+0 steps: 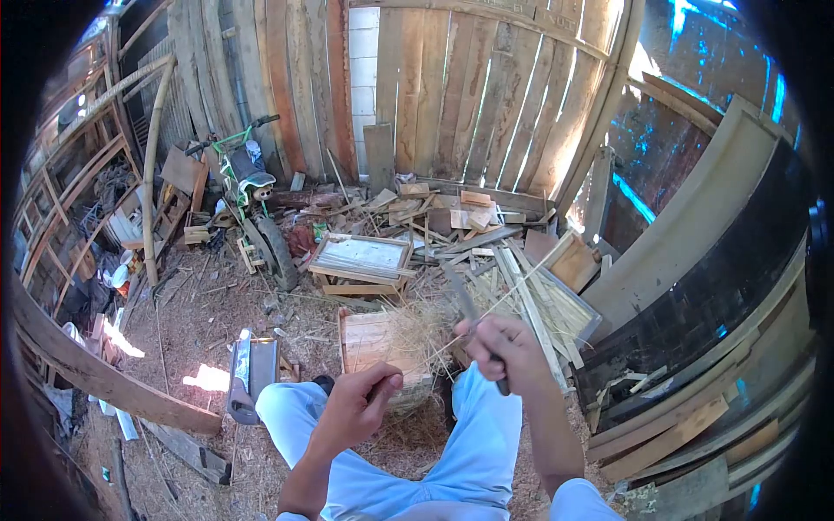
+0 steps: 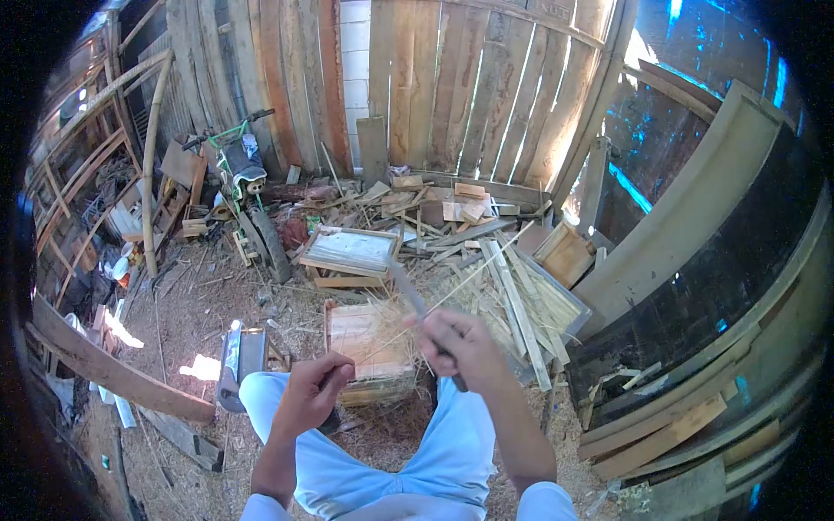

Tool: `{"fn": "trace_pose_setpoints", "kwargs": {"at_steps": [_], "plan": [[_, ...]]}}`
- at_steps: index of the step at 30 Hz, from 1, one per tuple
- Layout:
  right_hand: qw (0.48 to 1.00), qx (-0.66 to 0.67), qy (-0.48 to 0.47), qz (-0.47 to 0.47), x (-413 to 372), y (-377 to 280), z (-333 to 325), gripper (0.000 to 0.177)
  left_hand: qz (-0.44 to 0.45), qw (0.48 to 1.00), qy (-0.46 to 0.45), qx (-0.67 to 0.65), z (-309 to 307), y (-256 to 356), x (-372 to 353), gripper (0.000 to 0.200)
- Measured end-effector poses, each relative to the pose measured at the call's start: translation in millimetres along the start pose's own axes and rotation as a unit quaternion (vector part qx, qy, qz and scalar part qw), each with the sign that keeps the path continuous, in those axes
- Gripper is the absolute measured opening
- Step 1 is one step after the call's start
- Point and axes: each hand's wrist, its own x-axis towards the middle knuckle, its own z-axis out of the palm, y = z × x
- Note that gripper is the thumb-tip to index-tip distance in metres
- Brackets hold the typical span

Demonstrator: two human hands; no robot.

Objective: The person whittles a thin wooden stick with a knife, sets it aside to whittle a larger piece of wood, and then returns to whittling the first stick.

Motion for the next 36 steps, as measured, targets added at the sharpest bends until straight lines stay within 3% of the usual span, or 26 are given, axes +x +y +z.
{"fn": "trace_pose_setpoints", "kwargs": {"at_steps": [6, 8, 10, 12, 14, 17, 20, 26, 28, 29, 31, 36], "plan": [[0.999, 0.012, 0.026, -0.038, -3, -7, -21, 0.032, -0.013, 1.0, -0.007, 0.012, -4, -11, -5, 0.006], [1.0, -0.023, -0.02, 0.003, -5, 2, -9, 0.034, -0.014, 1.0, 0.0, 0.0, 2, -8, -3, 0.006], [0.99, -0.026, -0.132, 0.05, -2, 17, 7, 0.036, 0.04, 0.998, 0.019, 0.033, 8, -2, 2, 0.008], [0.987, 0.022, -0.134, 0.082, -1, 37, 27, 0.037, 0.031, 0.999, 0.018, 0.036, 10, 11, 5, 0.01], [0.99, 0.035, -0.126, 0.048, 0, 35, 32, 0.035, 0.021, 0.999, 0.017, 0.041, 12, 12, 6, 0.012], [0.989, -0.002, -0.132, 0.06, 4, 24, 26, 0.033, 0.066, 0.996, 0.05, 0.031, 12, 3, 4, 0.014], [0.988, -0.044, -0.132, 0.068, 3, 27, 21, 0.029, 0.017, 0.999, 0.004, 0.045, 9, 5, 1, 0.014], [0.994, -0.06, -0.076, 0.056, 0, 14, 9, 0.027, 0.036, 0.999, 0.018, 0.033, 9, -4, -3, 0.009], [0.999, -0.008, 0.034, -0.004, -1, -4, -10, 0.029, 0.015, 1.0, 0.025, 0.002, 1, -12, -8, 0.008], [0.999, -0.008, 0.035, -0.006, -1, -11, -19, 0.029, -0.021, 1.0, -0.007, 0.018, -7, -16, -12, 0.008], [0.997, -0.002, 0.074, -0.01, -1, -19, -31, 0.031, -0.01, 0.999, -0.013, 0.029, -10, -18, -16, 0.008], [0.997, -0.002, 0.075, -0.014, -3, -20, -30, 0.03, -0.017, 0.999, -0.026, 0.043, -17, -25, -17, 0.008]]}}
